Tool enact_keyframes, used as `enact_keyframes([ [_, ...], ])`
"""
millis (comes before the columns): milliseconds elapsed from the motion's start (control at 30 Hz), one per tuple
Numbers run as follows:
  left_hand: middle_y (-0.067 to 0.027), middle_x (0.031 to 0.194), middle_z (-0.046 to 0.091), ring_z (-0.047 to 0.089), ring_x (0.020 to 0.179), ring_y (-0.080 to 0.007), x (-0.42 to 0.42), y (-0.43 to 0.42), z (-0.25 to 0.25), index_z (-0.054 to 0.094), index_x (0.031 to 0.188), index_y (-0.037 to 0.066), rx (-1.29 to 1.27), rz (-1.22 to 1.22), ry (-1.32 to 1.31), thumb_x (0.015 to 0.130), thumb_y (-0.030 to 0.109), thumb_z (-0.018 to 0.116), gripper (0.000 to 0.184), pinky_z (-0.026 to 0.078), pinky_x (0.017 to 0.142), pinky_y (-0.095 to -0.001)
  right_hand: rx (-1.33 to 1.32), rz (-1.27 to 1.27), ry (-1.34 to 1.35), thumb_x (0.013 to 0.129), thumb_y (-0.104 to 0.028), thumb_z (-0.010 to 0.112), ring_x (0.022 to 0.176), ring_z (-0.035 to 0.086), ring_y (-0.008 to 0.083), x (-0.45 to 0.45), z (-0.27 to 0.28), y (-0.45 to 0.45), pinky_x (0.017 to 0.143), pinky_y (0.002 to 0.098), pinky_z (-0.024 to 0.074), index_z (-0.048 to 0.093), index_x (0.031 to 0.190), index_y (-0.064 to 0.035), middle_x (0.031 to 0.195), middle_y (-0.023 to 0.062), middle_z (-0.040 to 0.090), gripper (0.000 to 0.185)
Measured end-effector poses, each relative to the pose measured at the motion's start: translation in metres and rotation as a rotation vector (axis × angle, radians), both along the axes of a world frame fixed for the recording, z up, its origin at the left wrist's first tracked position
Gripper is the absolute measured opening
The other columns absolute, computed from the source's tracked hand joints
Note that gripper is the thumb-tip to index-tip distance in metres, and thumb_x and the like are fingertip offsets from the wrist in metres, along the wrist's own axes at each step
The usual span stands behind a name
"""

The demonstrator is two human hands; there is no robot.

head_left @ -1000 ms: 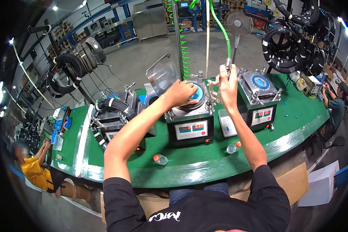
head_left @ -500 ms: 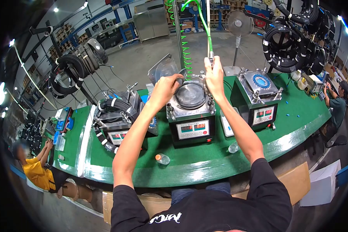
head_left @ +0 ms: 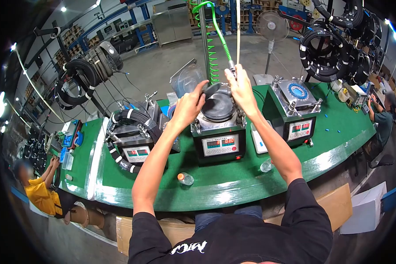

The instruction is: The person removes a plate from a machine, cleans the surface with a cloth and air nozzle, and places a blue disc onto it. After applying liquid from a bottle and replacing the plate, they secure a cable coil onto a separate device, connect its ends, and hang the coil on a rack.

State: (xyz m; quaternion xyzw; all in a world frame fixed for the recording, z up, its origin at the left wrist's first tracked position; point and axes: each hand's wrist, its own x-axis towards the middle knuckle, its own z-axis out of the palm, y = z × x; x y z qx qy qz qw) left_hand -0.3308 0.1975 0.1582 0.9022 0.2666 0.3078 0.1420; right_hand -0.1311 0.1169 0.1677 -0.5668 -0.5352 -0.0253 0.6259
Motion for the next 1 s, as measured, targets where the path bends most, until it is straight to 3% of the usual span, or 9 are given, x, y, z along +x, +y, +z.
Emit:
enact_keyframes([
  [33,-0.0224,0.097,0.074,0.071,0.086,-0.0423,0.002,-0.002,0.000,0.052,0.147,0.017,-0.013,-0.009,0.028,0.104,0.023,0.058,0.044,0.053,0.077,-0.0506,-0.066,0.015,0.019,0.107,-0.030,0.056,0.088,0.058,0.0402,0.001,0.009,-0.009,0.080,0.0485,0.0458,0.049,0.112,-0.0007,0.093,0.0236,0.053,0.030],
  [200,-0.0169,0.107,0.073,0.068,0.097,-0.0357,0.020,-0.002,-0.020,0.070,0.126,0.012,0.141,-0.236,0.023,0.100,0.030,0.066,0.032,0.054,0.082,-0.0430,0.133,-0.119,0.128,0.107,-0.033,0.056,0.085,0.054,0.0345,0.030,0.006,0.010,0.076,0.0466,0.0433,0.049,0.105,0.0001,0.089,0.0187,0.051,0.034],
  [400,-0.0056,0.127,0.071,0.059,0.126,-0.0249,0.024,-0.002,-0.038,0.074,0.119,0.017,0.108,-0.195,0.217,0.092,0.044,0.072,0.038,0.043,0.101,-0.0433,0.293,0.091,0.351,0.107,-0.032,0.058,0.059,0.056,0.0105,0.048,0.006,0.047,0.045,0.0314,0.0526,0.049,0.102,-0.0033,0.078,0.0024,0.049,0.030],
  [500,-0.0061,0.123,0.072,0.060,0.122,-0.0263,0.025,-0.007,-0.033,0.074,0.117,0.017,0.107,-0.180,0.221,0.092,0.040,0.073,0.034,0.043,0.100,-0.0422,0.311,0.099,0.321,0.107,-0.035,0.058,0.054,0.050,0.0049,0.054,0.008,0.088,0.049,0.0278,0.0491,0.048,0.102,-0.0082,0.067,-0.0022,0.047,0.029],
  [600,-0.0080,0.119,0.074,0.060,0.117,-0.0291,0.025,0.001,-0.037,0.075,0.113,0.015,-0.032,-0.175,0.081,0.092,0.029,0.073,0.026,0.045,0.099,-0.0417,0.306,0.074,0.356,0.106,-0.035,0.059,0.057,0.054,0.0113,0.055,0.014,0.122,0.048,0.0320,0.0486,0.049,0.099,-0.0048,0.068,0.0018,0.050,0.033],
  [633,-0.0095,0.102,0.076,0.066,0.096,-0.0243,0.027,0.003,-0.040,0.076,0.105,0.008,0.046,-0.147,-0.090,0.092,0.014,0.068,0.017,0.050,0.086,-0.0359,0.306,0.108,0.420,0.106,-0.034,0.058,0.057,0.054,0.0130,0.056,0.013,0.136,0.048,0.0334,0.0458,0.048,0.101,-0.0050,0.070,0.0036,0.050,0.031],
  [767,-0.0081,0.077,0.072,0.057,0.063,-0.0091,0.032,0.012,-0.051,0.074,0.092,-0.004,-0.200,-0.010,-0.493,0.088,-0.001,0.058,0.016,0.045,0.059,-0.0256,0.247,0.041,0.298,0.106,-0.042,0.056,0.080,0.059,0.0312,0.083,-0.011,0.217,0.073,0.0466,0.0462,0.050,0.105,-0.0034,0.079,0.0139,0.056,0.039],
  [967,-0.0021,0.076,0.061,0.054,0.069,-0.0077,0.031,0.010,-0.062,0.062,0.085,-0.002,-0.149,0.198,-0.853,0.090,-0.009,0.052,0.012,0.042,0.062,-0.0241,-0.429,-0.009,-0.194,0.095,-0.047,0.069,0.124,0.059,0.0427,0.097,-0.050,0.244,0.104,0.0547,0.0462,0.065,0.130,-0.0143,0.125,0.0236,0.065,0.048],
  [1000,-0.0011,0.077,0.059,0.054,0.069,-0.0079,0.031,0.010,-0.064,0.061,0.086,-0.002,-0.143,0.208,-0.891,0.090,-0.010,0.051,0.013,0.042,0.063,-0.0235,-0.478,0.011,-0.211,0.093,-0.045,0.072,0.116,0.063,0.0413,0.097,-0.053,0.244,0.097,0.0524,0.0489,0.067,0.124,-0.0110,0.115,0.0242,0.068,0.046],
])
